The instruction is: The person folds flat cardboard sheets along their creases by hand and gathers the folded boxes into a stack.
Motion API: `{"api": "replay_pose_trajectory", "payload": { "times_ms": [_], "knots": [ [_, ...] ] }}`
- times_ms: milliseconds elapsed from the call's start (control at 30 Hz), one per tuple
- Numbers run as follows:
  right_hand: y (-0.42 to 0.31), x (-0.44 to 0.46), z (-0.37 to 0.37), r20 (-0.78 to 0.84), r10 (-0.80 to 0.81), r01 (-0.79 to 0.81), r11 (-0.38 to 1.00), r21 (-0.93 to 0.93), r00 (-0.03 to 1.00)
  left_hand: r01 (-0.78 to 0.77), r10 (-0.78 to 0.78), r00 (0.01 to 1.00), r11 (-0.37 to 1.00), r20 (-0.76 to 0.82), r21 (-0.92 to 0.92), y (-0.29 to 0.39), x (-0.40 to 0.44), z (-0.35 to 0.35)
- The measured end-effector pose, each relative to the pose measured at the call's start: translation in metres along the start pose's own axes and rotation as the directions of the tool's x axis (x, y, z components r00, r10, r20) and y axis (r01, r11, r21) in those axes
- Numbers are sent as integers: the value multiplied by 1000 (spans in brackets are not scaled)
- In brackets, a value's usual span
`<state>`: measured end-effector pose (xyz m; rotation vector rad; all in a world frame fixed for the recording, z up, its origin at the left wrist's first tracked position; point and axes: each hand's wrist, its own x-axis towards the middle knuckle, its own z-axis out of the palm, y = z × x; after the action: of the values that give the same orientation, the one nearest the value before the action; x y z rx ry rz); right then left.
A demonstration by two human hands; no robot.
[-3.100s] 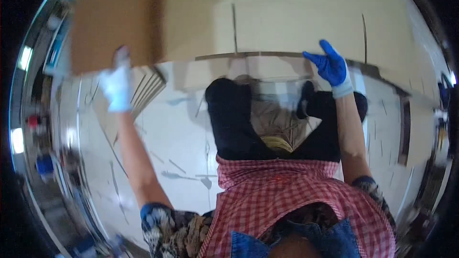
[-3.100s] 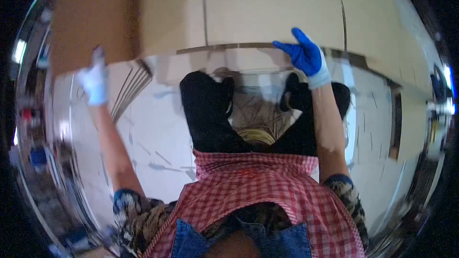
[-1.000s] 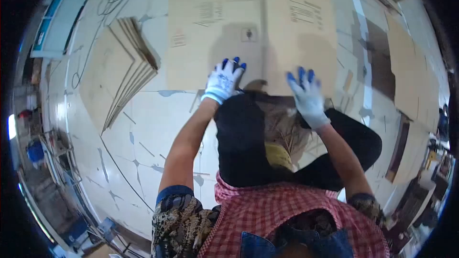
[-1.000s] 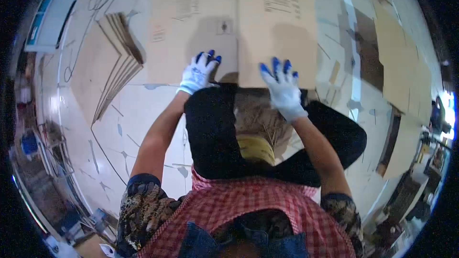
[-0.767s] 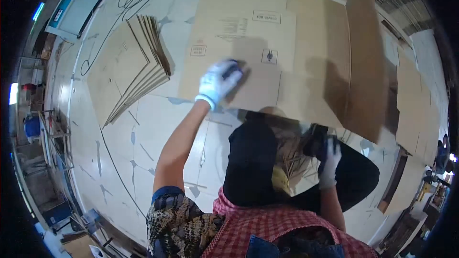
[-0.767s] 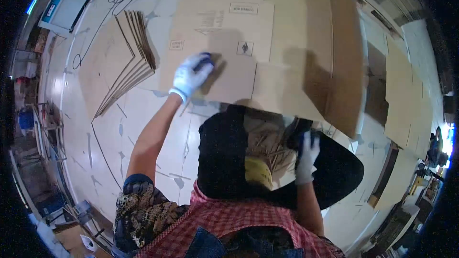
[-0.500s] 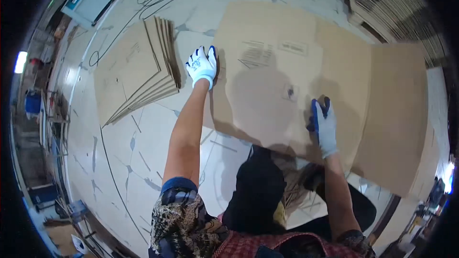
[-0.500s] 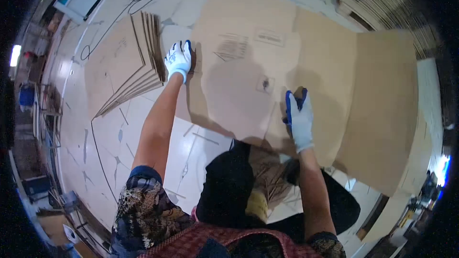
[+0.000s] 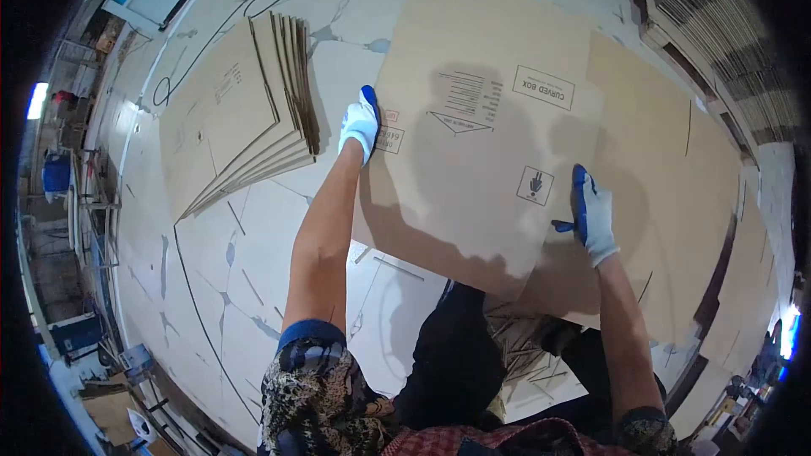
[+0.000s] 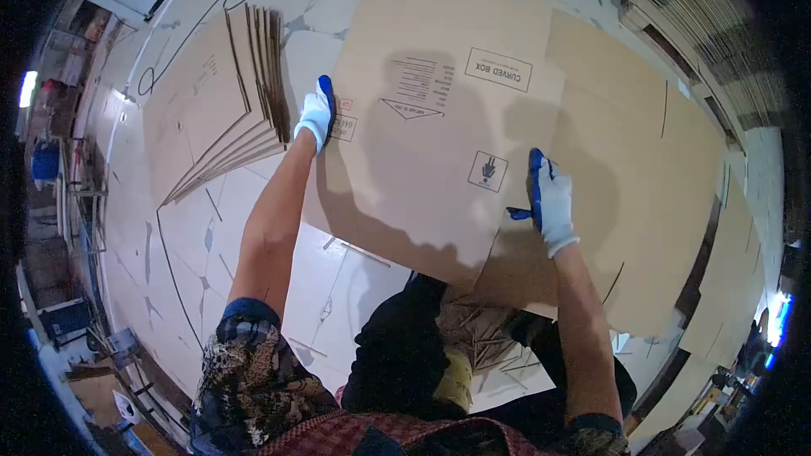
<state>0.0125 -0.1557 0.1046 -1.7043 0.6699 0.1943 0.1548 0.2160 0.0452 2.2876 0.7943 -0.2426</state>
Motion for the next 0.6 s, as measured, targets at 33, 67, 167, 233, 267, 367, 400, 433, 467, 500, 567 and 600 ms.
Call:
{"api": "replay_pose_trajectory", "payload": {
  "times_ms": [33, 67, 167, 233, 267, 367, 400, 433, 467, 500, 567, 600],
  "knots": [
    [0, -1, 0, 5, -28, 28, 998, -64, 1000, -15, 15, 1000, 1000, -14, 4, -4, 0, 1],
    [-1, 0, 0, 9, -61, 61, 990, -124, 998, -36, 36, 999, 999, -29, 6, -4, 2, 1],
    [-39, -10, 2, 94, -9, 37, 955, -295, 996, 35, -36, 997, 999, -65, -14, -13, 27, 12],
    [-62, -13, -2, 231, 62, 99, 773, -627, 971, 31, -21, 998, 984, 54, -177, -4, 15, 3],
    [-71, -10, -5, 295, 63, 209, 567, -797, 953, -3, 6, 1000, 995, 28, -96, -2, 21, 0],
    [-36, -6, -11, 379, -282, 425, 125, -896, 882, -187, 256, 953, 918, -163, 350, 10, -11, -12],
    [-39, -30, -17, 291, -326, 401, 351, -846, 900, -352, 467, 852, 846, -237, 399, 11, -30, -15],
    [-42, -54, -23, 194, -351, 371, 555, -745, 916, -494, 647, 703, 742, -295, 453, 14, -52, -17],
    [-36, -75, -30, 94, -346, 330, 726, -603, 933, -719, 789, 585, 612, -188, 330, 15, -76, -17],
    [-6, -95, -43, 68, -306, 284, 746, -603, 950, -879, 893, 438, 449, -98, 163, 13, -111, -17],
    [75, -131, -89, -146, 16, 16, 978, 209, 989, -981, 950, 178, 152, 256, 120, 5, -202, -23],
    [103, -153, -119, -128, 180, -105, 889, 447, 975, -986, 944, 158, 137, 289, 91, -4, -218, -20]
  ]
}}
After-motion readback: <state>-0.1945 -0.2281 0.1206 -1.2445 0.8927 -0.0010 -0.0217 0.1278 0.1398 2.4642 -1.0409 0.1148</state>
